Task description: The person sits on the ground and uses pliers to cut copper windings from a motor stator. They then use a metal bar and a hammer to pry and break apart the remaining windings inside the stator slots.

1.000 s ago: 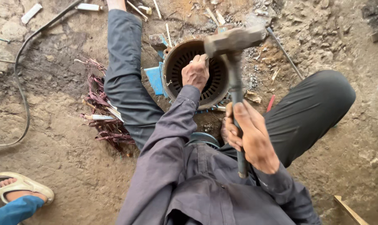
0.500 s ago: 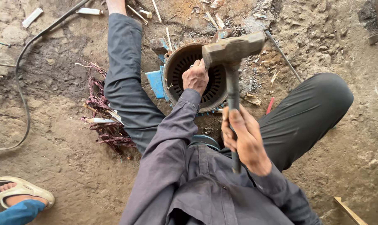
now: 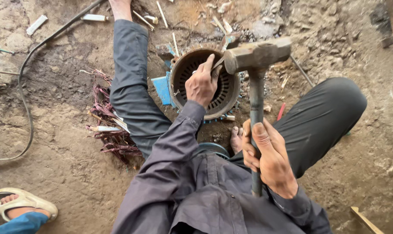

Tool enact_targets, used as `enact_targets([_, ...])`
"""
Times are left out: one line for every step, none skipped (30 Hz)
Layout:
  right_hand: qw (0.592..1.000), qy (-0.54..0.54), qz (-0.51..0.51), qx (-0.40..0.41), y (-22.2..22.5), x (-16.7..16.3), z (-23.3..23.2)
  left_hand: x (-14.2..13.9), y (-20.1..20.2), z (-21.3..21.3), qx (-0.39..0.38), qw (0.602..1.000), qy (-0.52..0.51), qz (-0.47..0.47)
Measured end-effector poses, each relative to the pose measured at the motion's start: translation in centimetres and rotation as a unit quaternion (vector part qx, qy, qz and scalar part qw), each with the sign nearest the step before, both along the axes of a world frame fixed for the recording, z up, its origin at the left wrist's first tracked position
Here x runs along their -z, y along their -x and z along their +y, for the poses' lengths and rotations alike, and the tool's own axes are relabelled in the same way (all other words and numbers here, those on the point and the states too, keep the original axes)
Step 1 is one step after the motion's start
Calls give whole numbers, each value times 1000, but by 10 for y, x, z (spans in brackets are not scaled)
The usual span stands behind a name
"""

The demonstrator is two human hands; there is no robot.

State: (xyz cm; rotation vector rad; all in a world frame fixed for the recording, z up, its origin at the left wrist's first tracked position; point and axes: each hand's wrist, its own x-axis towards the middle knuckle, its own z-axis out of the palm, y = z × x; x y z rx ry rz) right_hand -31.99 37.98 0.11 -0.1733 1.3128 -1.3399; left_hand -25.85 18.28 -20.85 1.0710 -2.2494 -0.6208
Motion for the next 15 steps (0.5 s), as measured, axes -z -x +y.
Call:
enact_targets([1000, 14, 17, -7, -1, 1, -4, 2, -2, 2, 8, 999, 19, 25])
enact_targets([999, 28, 34, -15, -1, 3, -10, 5, -4, 4, 16, 999, 19, 22])
enact_targets([999, 22, 26, -18, -3, 7, -17, 8, -4, 4, 24, 999, 22, 19])
enact_targets([999, 20, 20, -22, -4, 13, -28, 12, -4, 4, 33, 999, 28, 18])
enact_targets([999, 18, 15, -24, -4, 17, -35, 16, -3, 4, 33, 999, 25, 4])
enact_targets([1000, -15, 6, -24, -4, 19, -38, 19, -2, 4, 33, 999, 22, -10])
enact_targets([998, -50, -4, -25, -4, 20, -40, 22, -1, 5, 32, 999, 17, -25])
enact_targets([996, -87, -16, -25, -5, 19, -39, 22, -1, 5, 31, 999, 3, -27])
enact_targets([998, -64, -11, -19, -6, 17, -36, 22, 0, 5, 29, 999, -10, -27])
enact_targets([999, -39, -4, -16, -7, 13, -31, 23, 0, 4, 25, 999, -22, -26])
enact_targets([1000, -20, -1, -10, -8, 10, -25, 21, 0, 4, 24, 1000, -4, -2])
enact_targets([1000, 17, 8, -11, -10, 9, -23, 20, -1, 5, 24, 999, 12, 20])
enact_targets([998, 59, 21, -12, -11, 8, -22, 18, -1, 4, 22, 998, 34, 44])
enact_targets([994, 105, 35, -11, -12, 10, -23, 15, 0, 2, 25, 998, 32, 44])
enact_targets([995, 86, 39, -12, -12, 13, -26, 13, 0, 2, 28, 998, 28, 43])
